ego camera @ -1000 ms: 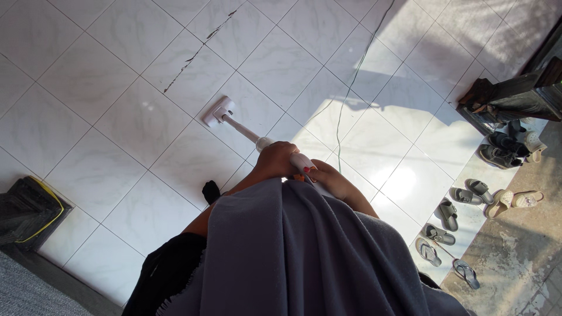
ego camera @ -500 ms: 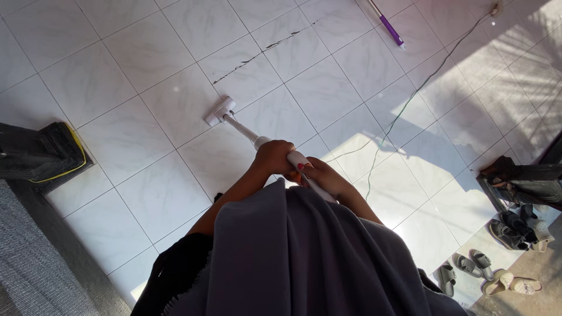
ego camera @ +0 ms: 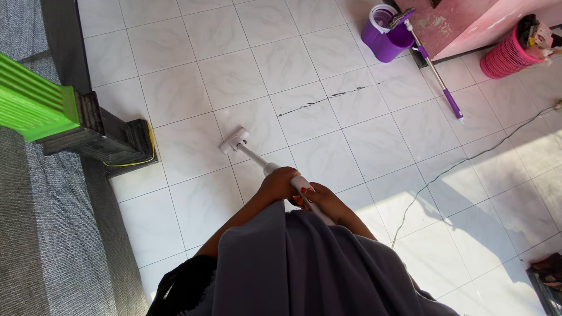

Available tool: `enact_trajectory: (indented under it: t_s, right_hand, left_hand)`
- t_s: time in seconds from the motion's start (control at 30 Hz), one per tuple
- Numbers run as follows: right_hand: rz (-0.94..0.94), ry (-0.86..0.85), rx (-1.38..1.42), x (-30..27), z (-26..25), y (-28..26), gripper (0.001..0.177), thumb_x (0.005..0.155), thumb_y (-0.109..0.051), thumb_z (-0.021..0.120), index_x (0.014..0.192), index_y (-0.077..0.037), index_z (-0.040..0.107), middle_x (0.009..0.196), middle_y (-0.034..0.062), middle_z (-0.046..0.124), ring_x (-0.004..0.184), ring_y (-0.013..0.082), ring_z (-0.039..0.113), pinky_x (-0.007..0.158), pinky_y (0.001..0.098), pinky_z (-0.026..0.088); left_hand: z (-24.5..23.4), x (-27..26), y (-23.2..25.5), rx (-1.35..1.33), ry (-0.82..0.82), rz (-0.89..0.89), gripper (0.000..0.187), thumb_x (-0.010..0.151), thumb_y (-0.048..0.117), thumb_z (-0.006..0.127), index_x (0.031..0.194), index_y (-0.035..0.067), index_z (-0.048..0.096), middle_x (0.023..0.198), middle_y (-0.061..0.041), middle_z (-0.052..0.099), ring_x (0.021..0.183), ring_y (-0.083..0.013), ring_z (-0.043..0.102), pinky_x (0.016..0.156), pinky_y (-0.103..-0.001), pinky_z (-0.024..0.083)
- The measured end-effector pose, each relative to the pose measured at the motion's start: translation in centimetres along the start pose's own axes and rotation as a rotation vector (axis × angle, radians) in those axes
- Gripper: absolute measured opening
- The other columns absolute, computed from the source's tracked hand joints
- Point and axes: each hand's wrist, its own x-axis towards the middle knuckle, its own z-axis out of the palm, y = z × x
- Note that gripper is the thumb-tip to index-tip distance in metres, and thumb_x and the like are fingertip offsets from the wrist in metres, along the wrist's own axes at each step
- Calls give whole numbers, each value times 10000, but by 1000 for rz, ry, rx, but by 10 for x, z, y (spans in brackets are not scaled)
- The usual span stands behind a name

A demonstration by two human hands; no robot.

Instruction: The person vacuums the tiled floor of an entryway by pushing and pulling the vacuum head across the surface, maneuvering around a broom, a mop bucket, and shoes on the ground.

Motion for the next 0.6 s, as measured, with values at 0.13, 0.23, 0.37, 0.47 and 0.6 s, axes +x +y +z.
enact_trajectory:
  t_s: [0.13,0.23,0.37,0.47,0.6]
  right_hand:
    - [-16,-91,-31,10,26,-15,468,968,-290,616,1299,42,600,1073,103,734,947,157,696,864,298,561]
    - [20,-105,-99,19,35,-19,475,953,-266,636,1314,41,594,1087,137,716,951,192,685,868,336,560]
    - [38,-116,-111,38,37,-31,502,921,-262,620,1344,4,576,1151,124,732,1030,179,704,920,318,560]
    - [145,-83,-126,48,37,-47,535,909,-263,635,1375,-11,564,1140,162,720,1009,226,696,898,355,568]
    - [186,-116,-32,66,38,-84,584,896,-246,663,1422,-38,517,1174,158,695,1040,224,683,928,359,562]
  left_hand:
    - [-32,-12,-8,50,-157,-143,462,673,342,864,1041,95,730,1088,-107,744,1058,-284,712,896,-403,568]
    - [-45,-19,-15,62,-81,-131,431,686,311,857,1041,103,730,1110,-97,731,1077,-296,682,909,-414,544]
    - [-54,-13,-24,-21,-47,-119,492,642,291,881,1051,72,716,1111,-139,714,1091,-321,665,923,-426,535]
    - [-64,-2,-29,-67,-97,-178,452,644,280,851,1019,55,736,1089,-148,744,1096,-317,698,944,-424,556]
    - [-75,12,-46,-108,40,-149,466,713,309,842,1098,92,693,1173,-117,684,1197,-331,600,966,-458,506]
